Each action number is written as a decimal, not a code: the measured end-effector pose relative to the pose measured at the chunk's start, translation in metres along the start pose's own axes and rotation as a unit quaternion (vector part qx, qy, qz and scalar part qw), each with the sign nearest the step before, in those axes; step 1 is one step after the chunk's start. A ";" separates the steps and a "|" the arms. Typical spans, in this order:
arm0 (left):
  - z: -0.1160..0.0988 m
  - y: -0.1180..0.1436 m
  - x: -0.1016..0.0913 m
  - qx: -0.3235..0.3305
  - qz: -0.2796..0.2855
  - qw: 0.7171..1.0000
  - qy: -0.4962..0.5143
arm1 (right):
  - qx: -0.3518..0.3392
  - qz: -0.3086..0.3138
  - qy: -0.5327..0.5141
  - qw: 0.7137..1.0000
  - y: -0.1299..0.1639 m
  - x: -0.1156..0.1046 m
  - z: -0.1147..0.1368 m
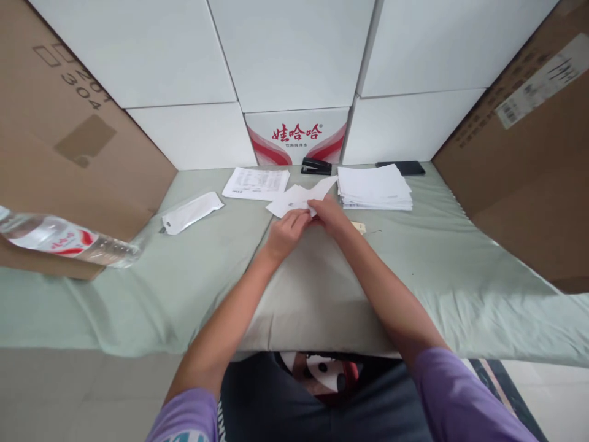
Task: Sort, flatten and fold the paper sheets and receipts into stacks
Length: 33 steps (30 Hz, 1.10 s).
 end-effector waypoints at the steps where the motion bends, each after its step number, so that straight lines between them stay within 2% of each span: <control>1: 0.002 0.001 0.002 -0.004 0.015 1.000 -0.009 | -0.024 -0.029 0.029 0.999 -0.004 -0.004 -0.002; 4: 0.026 -0.005 -0.001 -0.064 0.037 0.996 -0.056 | -0.090 -0.092 0.109 0.986 -0.013 -0.020 0.003; 6: 0.053 -0.014 -0.009 -0.133 0.021 0.986 -0.098 | -0.112 -0.126 0.143 0.975 -0.013 -0.032 0.012; 9: 0.092 -0.029 -0.015 -0.191 0.009 0.968 -0.164 | -0.131 -0.169 0.191 0.958 -0.009 -0.046 0.025; 12: 0.116 -0.037 -0.006 -0.228 0.071 0.956 -0.169 | -0.149 -0.192 0.229 0.943 -0.002 -0.053 0.033; 15: 0.117 -0.037 0.005 -0.226 0.100 0.956 -0.155 | -0.170 -0.202 0.227 0.937 0.003 -0.055 0.037; 20: 0.109 -0.031 0.008 -0.229 0.055 0.955 -0.177 | -0.199 -0.213 0.218 0.931 0.002 -0.058 0.040; 23: 0.111 -0.030 0.004 -0.244 0.029 0.952 -0.185 | -0.206 -0.221 0.223 0.927 -0.003 -0.062 0.038; 26: 0.119 -0.028 -0.001 -0.273 -0.020 0.949 -0.156 | -0.199 -0.220 0.215 0.931 -0.006 -0.063 0.036; 29: 0.125 -0.025 -0.007 -0.265 -0.083 0.956 -0.093 | -0.188 -0.217 0.190 0.939 -0.005 -0.060 0.034; 33: 0.118 -0.025 -0.021 -0.268 -0.173 0.947 -0.040 | -0.178 -0.199 0.166 0.949 -0.001 -0.049 0.032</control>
Point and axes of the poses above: each hand's wrist, its own y-axis away from the middle knuckle, its own x-axis out of the palm, z = x × y, the point moved 3 cm from there along -y, towards the middle knuckle, and after that the axes turned 3 degrees about x, right-handed, at the moved point
